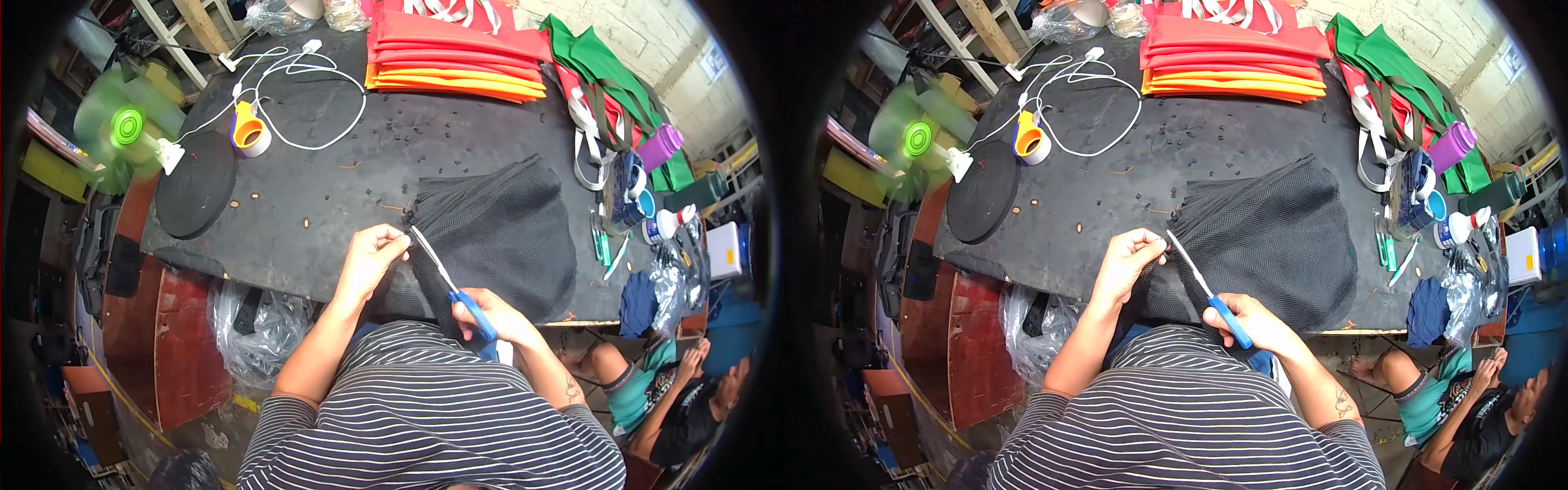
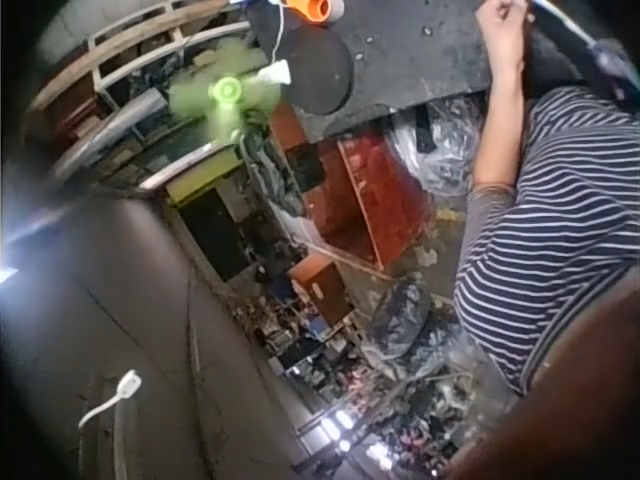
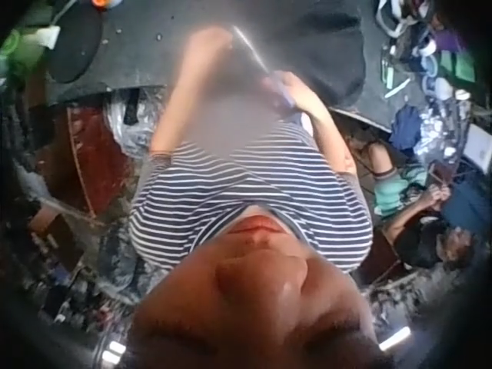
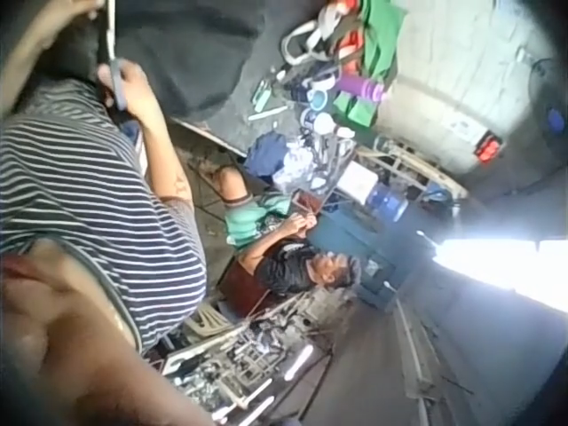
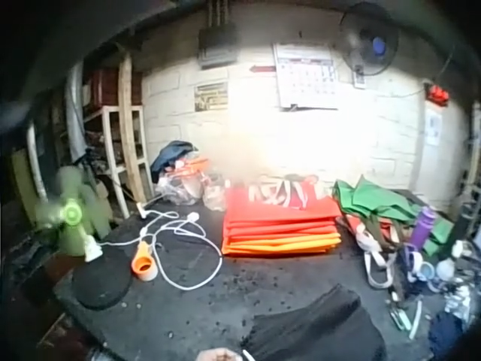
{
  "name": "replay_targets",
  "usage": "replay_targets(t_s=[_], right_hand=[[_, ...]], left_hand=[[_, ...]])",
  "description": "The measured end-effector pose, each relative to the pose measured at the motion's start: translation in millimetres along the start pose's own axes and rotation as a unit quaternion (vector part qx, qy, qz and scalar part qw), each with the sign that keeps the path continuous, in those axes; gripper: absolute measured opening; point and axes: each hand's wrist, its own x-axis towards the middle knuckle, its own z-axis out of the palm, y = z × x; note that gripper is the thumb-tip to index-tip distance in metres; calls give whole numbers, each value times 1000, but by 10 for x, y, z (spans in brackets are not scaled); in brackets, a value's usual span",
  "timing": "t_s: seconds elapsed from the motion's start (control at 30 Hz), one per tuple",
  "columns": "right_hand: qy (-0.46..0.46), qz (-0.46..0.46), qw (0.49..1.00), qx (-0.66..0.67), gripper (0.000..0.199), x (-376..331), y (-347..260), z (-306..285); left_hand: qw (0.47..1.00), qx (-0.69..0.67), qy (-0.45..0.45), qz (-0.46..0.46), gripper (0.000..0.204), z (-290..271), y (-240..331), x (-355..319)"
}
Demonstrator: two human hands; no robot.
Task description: The recorder uses scissors to cut through multiple layers of black mesh fabric at a workbench.
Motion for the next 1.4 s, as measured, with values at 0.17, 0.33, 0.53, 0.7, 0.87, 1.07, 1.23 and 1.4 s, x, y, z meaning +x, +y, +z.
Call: replay_targets(t_s=[0.17,0.33,0.53,0.7,0.87,1.07,1.23,1.4], right_hand=[[0,-2,1000,7,38,15,-7,11],[95,-128,984,82,27,114,-117,18],[122,-272,954,34,48,619,-464,46],[84,-274,942,172,29,880,-768,87],[123,-313,930,147,32,931,-1019,-106],[197,-355,868,288,38,805,-1285,-575],[188,-419,819,345,36,751,-1485,-887],[199,-409,833,315,39,833,-1505,-1032]], left_hand=[[999,30,-5,11,7,-8,73,-37],[998,32,15,56,16,62,147,-69],[970,103,32,218,13,278,371,-57],[907,272,108,303,11,252,752,-52],[937,318,13,141,36,21,1012,-113],[969,246,4,-23,60,-629,389,89],[908,74,-277,-307,94,-722,82,43],[929,-110,-350,-53,62,-295,215,-97]])
